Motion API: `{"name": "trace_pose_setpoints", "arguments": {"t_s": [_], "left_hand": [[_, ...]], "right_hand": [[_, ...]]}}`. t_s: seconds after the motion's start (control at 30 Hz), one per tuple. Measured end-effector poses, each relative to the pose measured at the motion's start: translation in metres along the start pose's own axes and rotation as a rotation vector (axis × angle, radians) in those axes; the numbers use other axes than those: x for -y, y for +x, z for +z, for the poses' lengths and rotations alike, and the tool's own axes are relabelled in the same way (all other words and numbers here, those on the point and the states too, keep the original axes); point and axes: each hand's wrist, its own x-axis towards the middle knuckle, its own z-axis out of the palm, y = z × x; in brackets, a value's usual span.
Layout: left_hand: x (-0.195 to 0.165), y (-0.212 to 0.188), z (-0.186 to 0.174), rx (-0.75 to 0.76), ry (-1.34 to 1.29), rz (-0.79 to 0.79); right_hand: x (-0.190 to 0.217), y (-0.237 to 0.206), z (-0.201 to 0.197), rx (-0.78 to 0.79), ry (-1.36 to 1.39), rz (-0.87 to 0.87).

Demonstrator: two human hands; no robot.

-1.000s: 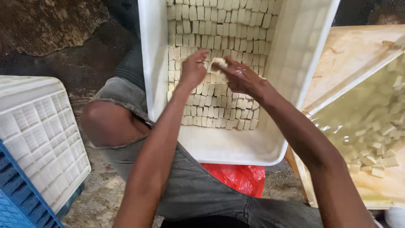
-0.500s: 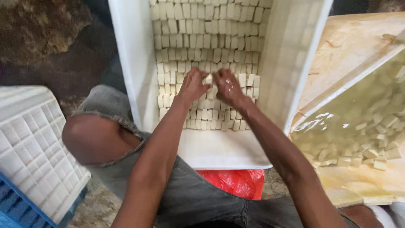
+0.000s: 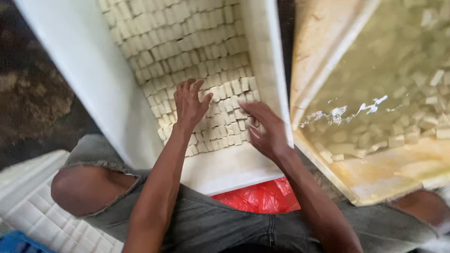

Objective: The person sits on the floor and transfers tofu cubes by hand from a large water-filled basin into a white plastic crate, picking pieces one at a time and arranging them in rows. They occasionally reposition the crate and reach back into the basin for more cubes.

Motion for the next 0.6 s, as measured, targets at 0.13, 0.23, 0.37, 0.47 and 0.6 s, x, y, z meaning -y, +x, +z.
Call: {"name": "trace_pose_setpoints", "arguments": {"t_s": [0.13, 0.23, 0.37, 0.47, 0.6], "left_hand": [[-0.029, -0.009, 0.022, 0.13, 0.017, 0.208], [-0.044, -0.02, 0.035, 0.212, -0.056, -0.003], [-0.051, -0.035, 0.029, 0.164, -0.01, 0.028], [-0.077, -0.031, 0.006, 0.006, -0.199, -0.114], [-0.154, 0.01, -0.028, -0.155, -0.603, -0.553]], "right_hand": [[-0.051, -0.085, -0.117, -0.415, -0.18, 0.252], [-0.14, -0.119, -0.186, -0.483, -0.172, 0.512], [-0.21, -0.139, -0.181, -0.183, -0.004, 0.667], [-0.214, -0.132, -0.162, -0.116, -0.5, 0.462], [-0.202, -0.125, -0.145, 0.198, -0.602, 0.652]]}}
